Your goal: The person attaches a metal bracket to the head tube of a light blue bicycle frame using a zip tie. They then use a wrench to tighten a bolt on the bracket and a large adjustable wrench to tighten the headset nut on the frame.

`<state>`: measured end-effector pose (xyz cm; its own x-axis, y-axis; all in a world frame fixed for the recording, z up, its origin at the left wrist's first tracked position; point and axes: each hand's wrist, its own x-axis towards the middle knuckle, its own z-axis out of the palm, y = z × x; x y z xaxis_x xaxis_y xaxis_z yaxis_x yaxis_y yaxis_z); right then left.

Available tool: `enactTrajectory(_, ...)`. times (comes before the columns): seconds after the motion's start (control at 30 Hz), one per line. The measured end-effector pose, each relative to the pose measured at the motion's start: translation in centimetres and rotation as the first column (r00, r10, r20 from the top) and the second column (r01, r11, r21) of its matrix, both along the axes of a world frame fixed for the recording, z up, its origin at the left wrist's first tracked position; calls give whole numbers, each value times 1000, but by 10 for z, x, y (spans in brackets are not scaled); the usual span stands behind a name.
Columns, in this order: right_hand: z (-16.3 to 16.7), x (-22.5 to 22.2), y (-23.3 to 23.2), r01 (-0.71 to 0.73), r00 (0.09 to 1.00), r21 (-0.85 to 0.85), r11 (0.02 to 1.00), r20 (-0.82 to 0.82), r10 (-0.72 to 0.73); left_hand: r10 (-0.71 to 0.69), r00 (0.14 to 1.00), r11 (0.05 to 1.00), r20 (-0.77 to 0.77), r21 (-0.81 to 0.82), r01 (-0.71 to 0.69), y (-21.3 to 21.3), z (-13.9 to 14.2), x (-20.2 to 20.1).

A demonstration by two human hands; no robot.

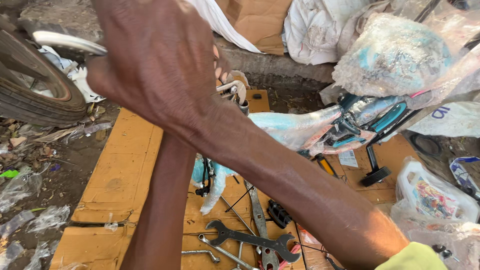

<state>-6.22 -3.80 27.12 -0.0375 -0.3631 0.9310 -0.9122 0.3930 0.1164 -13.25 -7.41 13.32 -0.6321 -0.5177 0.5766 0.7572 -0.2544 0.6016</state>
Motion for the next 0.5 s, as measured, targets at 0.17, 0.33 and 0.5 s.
enactTrajectory(0.17,-7,13,-12,21,993,92,995,118,-32,45,999,999,0,18,-45,-5,-6,6)
enactTrajectory(0.33,-3,5,-20,64,997,84,994,32,-67,73,997,997,-20,15,-73,-3,6,11)
enactTrajectory(0.5,25,-5,11,102,977,330,939,142,-156,87,995,996,-45,-8,-87,13,40,22)
